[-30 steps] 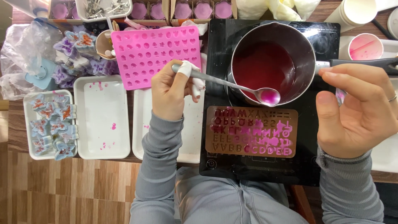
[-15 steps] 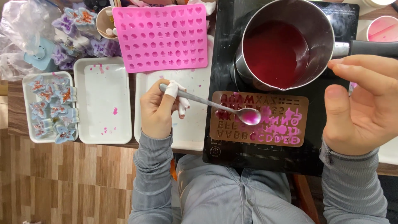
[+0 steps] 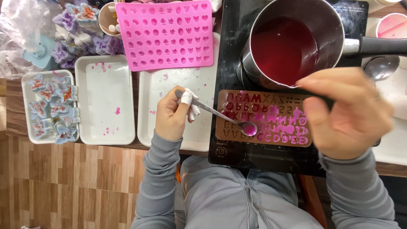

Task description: Pouring melted red wax into silicone alphabet molds using a spoon.

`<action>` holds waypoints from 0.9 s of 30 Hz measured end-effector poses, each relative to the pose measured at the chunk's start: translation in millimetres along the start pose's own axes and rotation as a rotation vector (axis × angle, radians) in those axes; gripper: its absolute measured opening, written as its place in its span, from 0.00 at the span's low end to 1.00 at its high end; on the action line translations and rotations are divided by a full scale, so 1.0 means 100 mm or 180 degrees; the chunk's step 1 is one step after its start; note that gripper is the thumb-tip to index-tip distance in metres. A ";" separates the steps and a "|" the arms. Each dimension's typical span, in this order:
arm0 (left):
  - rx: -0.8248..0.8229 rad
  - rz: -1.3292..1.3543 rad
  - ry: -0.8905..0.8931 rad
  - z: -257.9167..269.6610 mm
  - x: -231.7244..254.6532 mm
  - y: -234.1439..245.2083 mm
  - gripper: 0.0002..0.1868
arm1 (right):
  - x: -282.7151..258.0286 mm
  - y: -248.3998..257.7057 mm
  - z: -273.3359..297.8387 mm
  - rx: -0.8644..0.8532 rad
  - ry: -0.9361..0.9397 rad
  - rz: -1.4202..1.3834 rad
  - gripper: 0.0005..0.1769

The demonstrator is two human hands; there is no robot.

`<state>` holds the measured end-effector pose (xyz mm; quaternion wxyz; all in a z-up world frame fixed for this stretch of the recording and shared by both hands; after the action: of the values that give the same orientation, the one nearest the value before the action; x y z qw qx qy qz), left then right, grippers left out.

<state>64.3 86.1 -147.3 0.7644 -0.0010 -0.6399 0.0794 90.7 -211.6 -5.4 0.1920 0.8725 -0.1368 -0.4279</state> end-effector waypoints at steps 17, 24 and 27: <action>-0.0109 -0.0304 -0.0039 -0.05 0.01 -0.07 0.11 | -0.10 -0.13 -0.09 -0.0288 0.0304 -0.0139 0.08; -0.0285 -0.0391 -0.0149 -0.01 0.11 -0.13 0.10 | -0.10 -0.10 -0.08 -0.0284 0.0349 -0.0083 0.08; -0.0301 -0.0426 -0.0171 0.00 0.17 -0.16 0.10 | -0.10 -0.10 -0.08 -0.0259 0.0344 -0.0075 0.08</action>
<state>68.9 72.8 -129.2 0.7496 0.0078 -0.6618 -0.0021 91.3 -197.2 1.6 0.2294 0.8873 -0.0985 -0.3877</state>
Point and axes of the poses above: each hand's wrist, its own z-axis away from the middle knuckle, its own y-axis out of the back of the hand, x = y × z, the point moved 6 cm from there along -z, towards the middle knuckle, and after that the axes turned 2 degrees about x, right-handed, at the moved point
